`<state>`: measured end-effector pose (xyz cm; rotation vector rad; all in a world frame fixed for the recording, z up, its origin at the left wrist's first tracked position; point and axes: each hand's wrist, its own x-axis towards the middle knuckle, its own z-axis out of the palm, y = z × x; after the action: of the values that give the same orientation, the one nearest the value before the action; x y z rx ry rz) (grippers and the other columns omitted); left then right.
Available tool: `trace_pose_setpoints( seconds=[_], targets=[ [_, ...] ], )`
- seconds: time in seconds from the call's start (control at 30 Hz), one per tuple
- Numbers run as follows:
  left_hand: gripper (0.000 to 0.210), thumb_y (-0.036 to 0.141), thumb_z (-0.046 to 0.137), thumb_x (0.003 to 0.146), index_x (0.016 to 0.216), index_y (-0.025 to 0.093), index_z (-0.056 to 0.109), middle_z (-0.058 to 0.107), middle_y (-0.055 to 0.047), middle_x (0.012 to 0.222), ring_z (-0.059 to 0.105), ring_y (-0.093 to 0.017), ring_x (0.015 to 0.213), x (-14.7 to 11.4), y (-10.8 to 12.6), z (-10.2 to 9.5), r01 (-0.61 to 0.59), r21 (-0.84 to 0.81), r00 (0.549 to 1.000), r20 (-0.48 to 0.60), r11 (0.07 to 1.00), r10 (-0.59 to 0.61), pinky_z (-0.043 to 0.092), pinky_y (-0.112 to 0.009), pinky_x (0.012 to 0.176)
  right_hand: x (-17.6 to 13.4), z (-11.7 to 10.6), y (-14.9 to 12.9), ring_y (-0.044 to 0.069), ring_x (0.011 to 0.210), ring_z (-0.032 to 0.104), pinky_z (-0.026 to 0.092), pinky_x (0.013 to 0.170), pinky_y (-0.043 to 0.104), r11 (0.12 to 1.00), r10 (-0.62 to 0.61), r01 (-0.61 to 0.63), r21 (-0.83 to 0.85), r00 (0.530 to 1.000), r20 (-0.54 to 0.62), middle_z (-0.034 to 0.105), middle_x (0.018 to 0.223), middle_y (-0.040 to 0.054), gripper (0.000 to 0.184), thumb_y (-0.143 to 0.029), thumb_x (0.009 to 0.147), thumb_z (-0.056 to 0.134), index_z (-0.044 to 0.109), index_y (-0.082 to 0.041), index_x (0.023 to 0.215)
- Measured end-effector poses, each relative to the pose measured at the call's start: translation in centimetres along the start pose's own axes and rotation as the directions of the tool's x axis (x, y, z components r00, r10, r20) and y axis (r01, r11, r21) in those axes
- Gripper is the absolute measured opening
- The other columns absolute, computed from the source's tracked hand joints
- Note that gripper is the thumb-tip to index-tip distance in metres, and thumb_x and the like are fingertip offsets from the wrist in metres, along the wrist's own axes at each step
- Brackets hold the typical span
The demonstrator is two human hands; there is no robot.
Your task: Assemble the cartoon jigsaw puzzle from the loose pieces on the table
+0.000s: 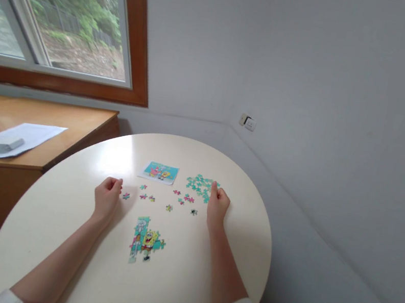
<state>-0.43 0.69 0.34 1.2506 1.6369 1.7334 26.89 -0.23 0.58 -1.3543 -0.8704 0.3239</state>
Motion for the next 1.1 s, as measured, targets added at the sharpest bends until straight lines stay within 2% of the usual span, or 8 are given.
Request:
trace_pose_setpoints(
  seconds=[0.13,0.37,0.63,0.8,0.9,1.0,1.1],
  targets=[
    [0.021,0.029,0.051,0.070,0.053,0.017,0.046,0.044,0.004,0.048,0.042,-0.010,0.048,0.0,0.2,0.0,0.015,-0.006,1.000,0.005,1.000,-0.014,0.034,-0.024,0.052,0.0,0.4,0.8,0.008,0.045,0.025,0.023,0.044,0.023,1.000,-0.004,0.006,-0.023,0.996,0.093,0.026,0.048,-0.0063,0.047,-0.061,0.078,0.034,0.030,-0.021,0.052],
    [0.021,0.029,0.051,0.070,0.053,0.017,0.045,0.041,0.005,0.047,0.041,-0.010,0.048,-0.1,0.3,0.0,0.027,-0.020,1.000,0.010,0.999,-0.027,0.033,-0.024,0.051,-0.3,1.0,1.1,0.008,0.043,0.024,0.021,0.043,0.024,0.995,-0.027,0.042,-0.086,0.985,0.173,0.023,0.045,-0.0062,0.055,-0.071,0.073,0.028,0.025,-0.022,0.049],
    [0.022,0.030,0.051,0.070,0.053,0.017,0.045,0.042,0.005,0.048,0.041,-0.010,0.048,0.1,-0.1,0.1,0.015,-0.019,1.000,0.011,1.000,-0.015,0.033,-0.024,0.051,-0.6,1.0,1.0,0.008,0.044,0.021,0.019,0.043,0.025,0.989,-0.045,0.068,-0.128,0.983,0.177,0.021,0.046,-0.0061,0.055,-0.071,0.072,0.029,0.022,-0.022,0.049],
    [0.022,0.030,0.051,0.070,0.053,0.017,0.044,0.042,0.005,0.047,0.041,-0.010,0.048,0.3,-0.3,0.0,0.007,-0.014,1.000,0.003,1.000,-0.007,0.033,-0.024,0.050,-0.6,0.8,0.7,0.008,0.046,0.020,0.019,0.044,0.025,0.985,-0.099,0.120,-0.122,0.982,0.163,0.018,0.048,-0.0066,0.050,-0.061,0.077,0.035,0.018,-0.022,0.051],
    [0.022,0.030,0.051,0.069,0.053,0.017,0.045,0.042,0.005,0.047,0.041,-0.010,0.048,0.5,-0.3,-0.1,0.014,-0.026,1.000,-0.013,1.000,-0.014,0.033,-0.023,0.050,-0.7,0.9,0.6,0.007,0.046,0.024,0.022,0.044,0.023,0.985,-0.138,0.155,-0.079,0.973,0.187,0.023,0.048,-0.0067,0.045,-0.054,0.074,0.046,0.027,-0.020,0.049],
    [0.021,0.030,0.050,0.068,0.052,0.017,0.045,0.043,0.005,0.047,0.041,-0.009,0.047,0.9,-0.1,-0.2,0.028,-0.046,0.998,-0.055,0.999,-0.031,0.033,-0.023,0.051,-0.9,1.2,0.8,0.007,0.043,0.027,0.022,0.041,0.022,0.996,-0.077,0.084,-0.018,0.963,0.258,0.030,0.046,-0.0076,0.033,-0.048,0.068,0.055,0.045,-0.018,0.059],
    [0.021,0.029,0.050,0.067,0.051,0.017,0.044,0.043,0.005,0.046,0.041,-0.009,0.047,1.2,0.1,-0.5,0.060,-0.077,0.993,-0.098,0.995,-0.068,0.034,-0.023,0.051,-1.1,1.4,1.2,0.007,0.041,0.031,0.023,0.039,0.021,0.999,-0.035,0.040,-0.008,0.948,0.315,0.036,0.045,-0.0073,0.028,-0.044,0.065,0.058,0.050,-0.018,0.067]
  ],
)
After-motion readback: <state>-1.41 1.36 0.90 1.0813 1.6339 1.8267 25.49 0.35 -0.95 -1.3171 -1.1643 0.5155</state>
